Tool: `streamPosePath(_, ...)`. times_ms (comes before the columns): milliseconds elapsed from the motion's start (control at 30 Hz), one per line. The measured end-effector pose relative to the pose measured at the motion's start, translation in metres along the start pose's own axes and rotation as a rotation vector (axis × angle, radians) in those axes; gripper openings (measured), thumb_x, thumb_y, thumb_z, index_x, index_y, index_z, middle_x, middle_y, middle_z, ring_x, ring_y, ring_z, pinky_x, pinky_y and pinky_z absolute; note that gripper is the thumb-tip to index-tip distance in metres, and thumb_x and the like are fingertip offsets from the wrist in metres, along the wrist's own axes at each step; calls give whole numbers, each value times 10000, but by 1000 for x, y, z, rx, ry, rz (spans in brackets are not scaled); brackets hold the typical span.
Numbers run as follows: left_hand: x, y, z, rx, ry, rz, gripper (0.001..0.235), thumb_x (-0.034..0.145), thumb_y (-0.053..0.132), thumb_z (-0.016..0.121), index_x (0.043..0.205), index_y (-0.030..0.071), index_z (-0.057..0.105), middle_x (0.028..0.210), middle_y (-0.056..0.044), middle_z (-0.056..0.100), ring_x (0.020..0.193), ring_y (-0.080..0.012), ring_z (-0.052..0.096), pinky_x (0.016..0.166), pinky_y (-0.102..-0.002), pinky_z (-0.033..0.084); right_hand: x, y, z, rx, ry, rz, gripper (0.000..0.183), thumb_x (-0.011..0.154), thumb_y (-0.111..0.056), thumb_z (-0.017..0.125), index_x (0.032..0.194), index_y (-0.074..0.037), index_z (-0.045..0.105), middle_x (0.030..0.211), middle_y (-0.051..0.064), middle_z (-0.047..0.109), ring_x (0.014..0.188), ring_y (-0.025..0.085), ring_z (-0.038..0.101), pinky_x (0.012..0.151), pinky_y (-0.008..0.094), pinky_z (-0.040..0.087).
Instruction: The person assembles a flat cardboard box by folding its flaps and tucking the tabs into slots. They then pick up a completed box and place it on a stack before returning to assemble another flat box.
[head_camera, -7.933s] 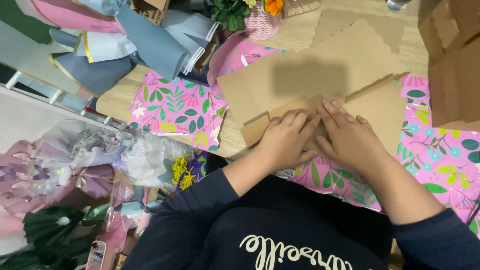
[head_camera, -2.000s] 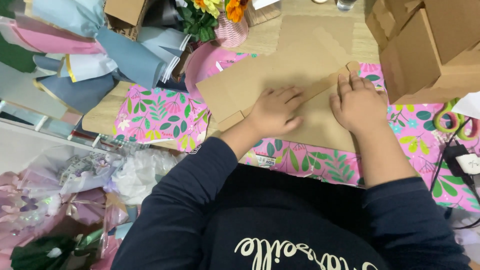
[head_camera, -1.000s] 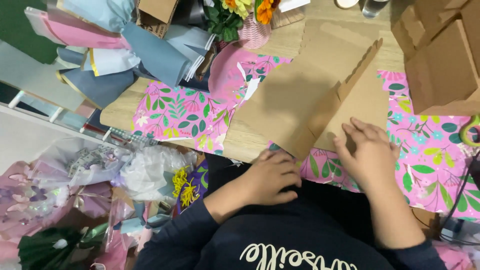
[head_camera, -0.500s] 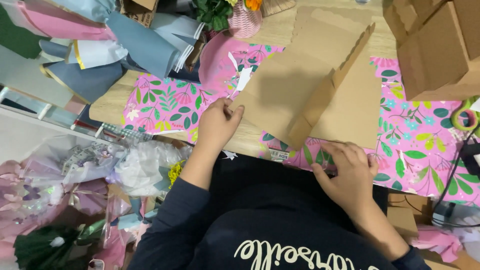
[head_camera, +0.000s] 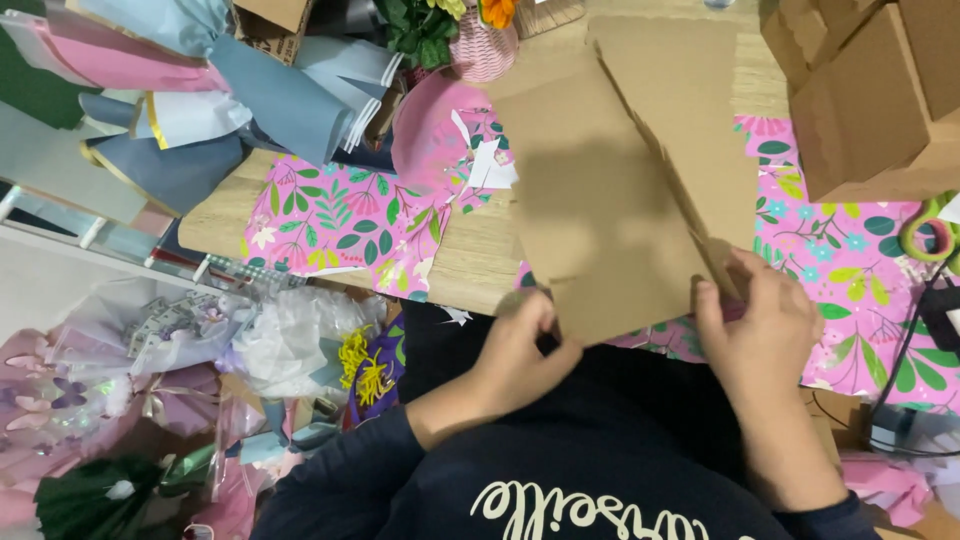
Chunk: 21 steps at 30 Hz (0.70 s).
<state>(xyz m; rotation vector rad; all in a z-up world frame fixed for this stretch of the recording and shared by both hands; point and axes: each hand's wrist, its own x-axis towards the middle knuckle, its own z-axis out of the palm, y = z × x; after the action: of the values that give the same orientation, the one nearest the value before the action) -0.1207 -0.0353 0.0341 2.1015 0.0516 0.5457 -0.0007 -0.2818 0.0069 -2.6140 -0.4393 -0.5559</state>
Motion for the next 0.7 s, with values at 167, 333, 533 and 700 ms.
streamPosePath(167,-5,11,8,-244,-574,-20,334,894,247,681,833,162,364,814,22,547,770,-162,542,727,-314,412,13,-9,-29,161,166,-88,820,867,-258,797,1488,135,433,1356,271,663,1182,451,651,945,588,458)
streamPosePath(333,0,9,14,-321,-584,249,294,906,92,608,769,150,354,840,-26,456,796,-223,481,711,-346,372,-38,17,8,178,268,-445,1006,719,-706,694,1389,13,478,1384,241,563,1345,389,540,1177,514,285)
streamPosePath(533,6,5,12,-343,-718,298,256,923,131,604,780,151,392,882,-37,476,844,-233,528,733,-346,402,-27,-19,-12,104,132,-707,198,945,-290,713,1118,-210,767,1154,-28,747,1028,213,712,1007,360,301)
streamPosePath(700,20,-5,-5,-343,-660,146,295,967,96,583,794,161,352,1188,-89,750,1183,-179,713,822,-294,531,-30,2,-14,173,105,-640,339,856,-6,692,1123,-184,802,1185,-25,755,1020,209,702,854,320,460)
